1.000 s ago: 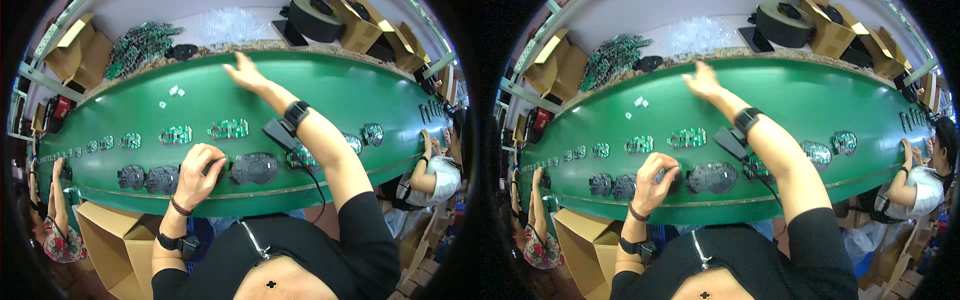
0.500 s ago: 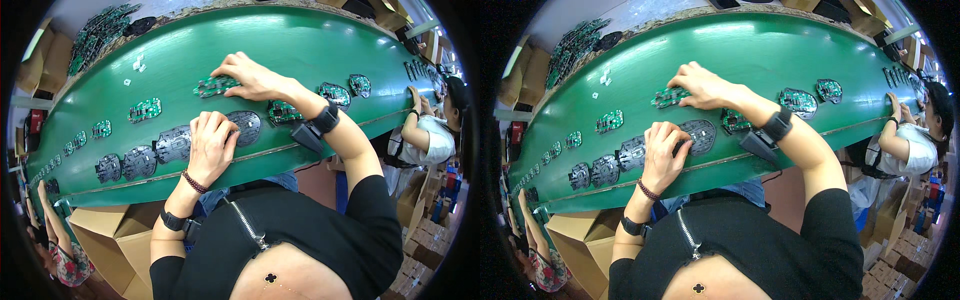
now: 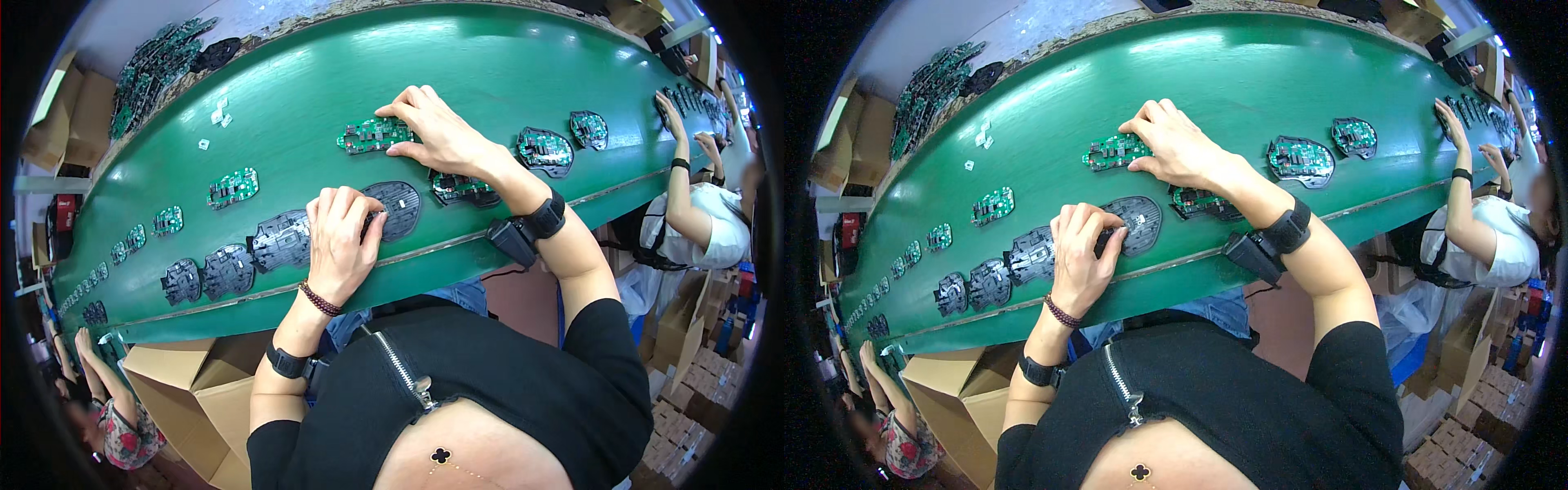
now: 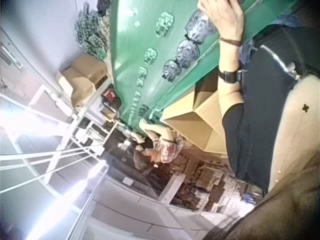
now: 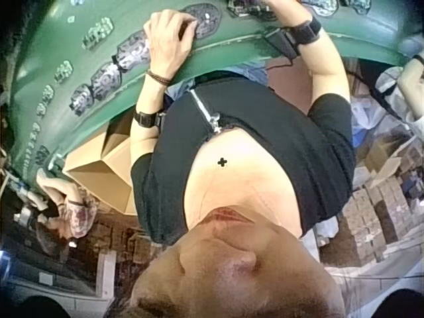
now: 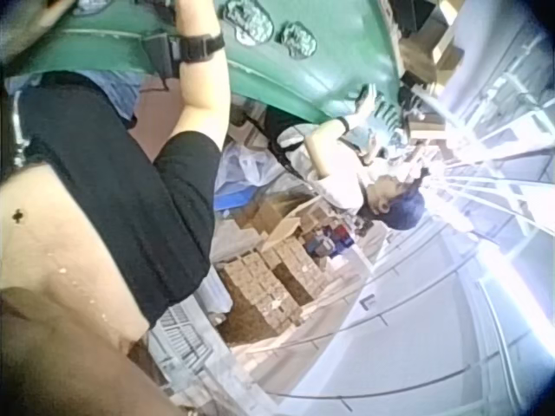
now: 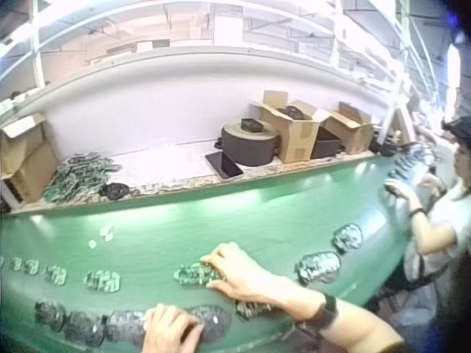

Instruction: Assemble electronic components on a conveyor belt by placing circuit boards onto bases.

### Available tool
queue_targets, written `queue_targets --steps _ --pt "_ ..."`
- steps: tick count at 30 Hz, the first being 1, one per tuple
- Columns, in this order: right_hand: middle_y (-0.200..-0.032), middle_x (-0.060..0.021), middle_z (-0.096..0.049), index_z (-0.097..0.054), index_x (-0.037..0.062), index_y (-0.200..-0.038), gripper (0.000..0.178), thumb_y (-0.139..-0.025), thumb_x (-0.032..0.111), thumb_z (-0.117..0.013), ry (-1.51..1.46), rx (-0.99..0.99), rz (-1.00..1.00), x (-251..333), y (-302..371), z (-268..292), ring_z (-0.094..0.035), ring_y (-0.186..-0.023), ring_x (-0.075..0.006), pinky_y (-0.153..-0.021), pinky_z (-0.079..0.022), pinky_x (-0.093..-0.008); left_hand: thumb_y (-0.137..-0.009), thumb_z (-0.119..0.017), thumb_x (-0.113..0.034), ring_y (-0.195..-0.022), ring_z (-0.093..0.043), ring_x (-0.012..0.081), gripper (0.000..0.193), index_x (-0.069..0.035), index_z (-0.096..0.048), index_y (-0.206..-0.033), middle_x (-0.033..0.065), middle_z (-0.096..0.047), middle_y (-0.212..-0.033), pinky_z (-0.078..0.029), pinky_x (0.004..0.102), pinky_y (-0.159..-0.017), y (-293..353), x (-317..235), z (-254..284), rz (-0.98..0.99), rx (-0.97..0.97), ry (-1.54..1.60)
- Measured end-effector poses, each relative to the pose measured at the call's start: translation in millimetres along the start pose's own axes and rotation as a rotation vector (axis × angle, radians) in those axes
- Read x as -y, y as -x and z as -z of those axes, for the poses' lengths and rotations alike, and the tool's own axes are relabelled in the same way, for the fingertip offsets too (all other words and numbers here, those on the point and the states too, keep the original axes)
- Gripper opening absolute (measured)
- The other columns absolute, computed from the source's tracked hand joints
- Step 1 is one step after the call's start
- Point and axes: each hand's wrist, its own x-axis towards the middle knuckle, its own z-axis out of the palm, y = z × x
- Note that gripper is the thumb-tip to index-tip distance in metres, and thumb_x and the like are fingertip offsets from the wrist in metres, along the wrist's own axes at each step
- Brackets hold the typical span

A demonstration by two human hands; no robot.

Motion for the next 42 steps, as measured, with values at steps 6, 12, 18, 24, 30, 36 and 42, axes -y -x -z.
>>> queue_targets --steps 6,12,18,24,30,36,42 --pt "-0.116 -0.0161 -0.054 -0.059 0.0022 -0.131 0.055 -0.084 0.022 -0.08 -0.03 -0.034 -0.03 1.8 3.2 2.9 -0.05 -0.114 -0.0337 -0.103 -0.045 -0.042 -0.08 -0.079 -0.013 -0.104 -0.054 0.0278 0.03 -0.007 -0.068 -0.108 0.0083 -0.063 -0.108 -0.038 0.0407 -0.093 5.0 1.0 8.6 0.012 -0.033 -0.018" --pt "-0.116 -0.0138 -0.055 -0.061 0.0083 -0.136 0.057 -0.083 0.016 -0.08 -0.126 0.002 0.036 48.9 38.5 36.0 -0.056 -0.107 -0.0307 -0.092 -0.049 -0.0404 -0.075 -0.086 -0.024 -0.125 -0.049 0.0333 0.08 -0.006 -0.05 -0.144 0.0118 -0.057 -0.131 -0.032 0.0484 -0.112 29.4 17.3 42.1 0.09 0.059 -0.012" --pt "-0.113 -0.0128 -0.054 -0.06 0.0062 -0.135 0.058 -0.081 0.01 -0.08 -0.105 0.196 0.082 82.4 47.0 35.3 -0.057 -0.099 -0.0291 -0.081 -0.05 -0.0393 -0.069 -0.089 -0.015 -0.125 -0.051 0.0304 0.092 -0.007 -0.045 -0.149 0.0096 -0.061 -0.132 -0.03 0.0499 -0.116 34.0 24.9 44.8 0.051 0.148 0.032" --pt "-0.112 -0.0164 -0.054 -0.059 -0.0036 -0.129 0.054 -0.08 0.009 -0.079 -0.11 0.281 0.088 85.7 39.0 35.2 -0.057 -0.104 -0.033 -0.09 -0.05 -0.0419 -0.071 -0.088 -0.015 -0.121 -0.056 0.0281 0.09 -0.007 -0.045 -0.149 0.0087 -0.062 -0.131 -0.029 0.0512 -0.117 33.6 30.8 42.2 0.037 0.146 0.102" --pt "-0.11 -0.0151 -0.054 -0.061 -0.0013 -0.129 0.055 -0.08 0.014 -0.081 -0.14 0.267 0.068 77.7 38.7 23.2 -0.057 -0.103 -0.0324 -0.088 -0.05 -0.0414 -0.072 -0.088 -0.016 -0.118 -0.059 0.0268 0.087 -0.008 -0.046 -0.148 0.0096 -0.063 -0.13 -0.027 0.0523 -0.119 33.1 31.7 42.1 0.032 0.151 0.116" --pt "-0.106 -0.0112 -0.054 -0.061 0.0072 -0.136 0.064 -0.078 0.021 -0.084 -0.152 0.256 0.171 51.2 38.8 7.3 -0.056 -0.095 -0.0286 -0.082 -0.049 -0.0397 -0.07 -0.089 -0.016 -0.114 -0.062 0.0266 0.084 -0.008 -0.051 -0.145 0.0092 -0.065 -0.123 -0.026 0.0523 -0.121 30.5 38.7 41.9 0.004 0.123 0.146" --pt "-0.105 -0.0113 -0.054 -0.06 0.0071 -0.139 0.066 -0.079 0.023 -0.083 -0.144 0.287 0.189 46.8 35.3 6.0 -0.055 -0.094 -0.0284 -0.082 -0.049 -0.0396 -0.069 -0.089 -0.016 -0.111 -0.062 0.0266 0.083 -0.007 -0.054 -0.142 0.0094 -0.066 -0.117 -0.026 0.0525 -0.121 28.9 41.1 42.5 -0.024 0.112 0.153"
